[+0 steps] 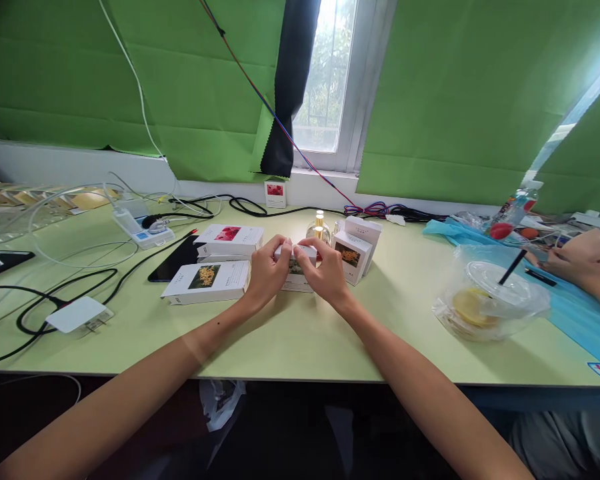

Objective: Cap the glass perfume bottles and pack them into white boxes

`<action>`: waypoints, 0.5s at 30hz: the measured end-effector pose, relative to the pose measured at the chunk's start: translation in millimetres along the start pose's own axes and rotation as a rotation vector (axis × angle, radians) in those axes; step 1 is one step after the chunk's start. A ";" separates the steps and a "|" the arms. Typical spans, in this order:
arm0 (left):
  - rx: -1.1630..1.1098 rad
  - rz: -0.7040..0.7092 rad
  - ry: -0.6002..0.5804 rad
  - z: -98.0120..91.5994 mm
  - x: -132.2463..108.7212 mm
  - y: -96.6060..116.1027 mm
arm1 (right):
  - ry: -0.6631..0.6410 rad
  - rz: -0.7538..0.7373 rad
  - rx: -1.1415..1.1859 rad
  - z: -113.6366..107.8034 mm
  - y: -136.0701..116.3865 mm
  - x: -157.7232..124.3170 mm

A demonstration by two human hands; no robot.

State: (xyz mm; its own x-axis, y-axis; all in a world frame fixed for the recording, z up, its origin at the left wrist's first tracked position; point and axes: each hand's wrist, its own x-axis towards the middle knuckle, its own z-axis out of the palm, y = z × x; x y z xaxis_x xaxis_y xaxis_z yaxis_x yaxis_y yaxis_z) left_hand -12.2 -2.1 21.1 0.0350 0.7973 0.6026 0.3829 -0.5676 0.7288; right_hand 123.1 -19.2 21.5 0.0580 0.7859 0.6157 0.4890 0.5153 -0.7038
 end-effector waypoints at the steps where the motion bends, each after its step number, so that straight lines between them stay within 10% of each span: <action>1: 0.000 0.000 0.001 0.0 0.1 0.1 | -0.001 0.000 -0.002 -0.1 0.1 0.0; 15: -0.006 -0.001 0.000 0.5 0.2 -0.9 | -0.001 -0.006 -0.006 -0.2 -0.2 -0.2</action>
State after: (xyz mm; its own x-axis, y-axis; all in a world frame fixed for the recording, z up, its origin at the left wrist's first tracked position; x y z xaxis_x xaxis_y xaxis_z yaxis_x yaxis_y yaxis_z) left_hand -12.1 -1.3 20.4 0.0347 0.7977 0.6021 0.3775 -0.5683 0.7311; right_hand 123.1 -19.6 21.6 0.0541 0.7830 0.6197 0.4942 0.5183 -0.6980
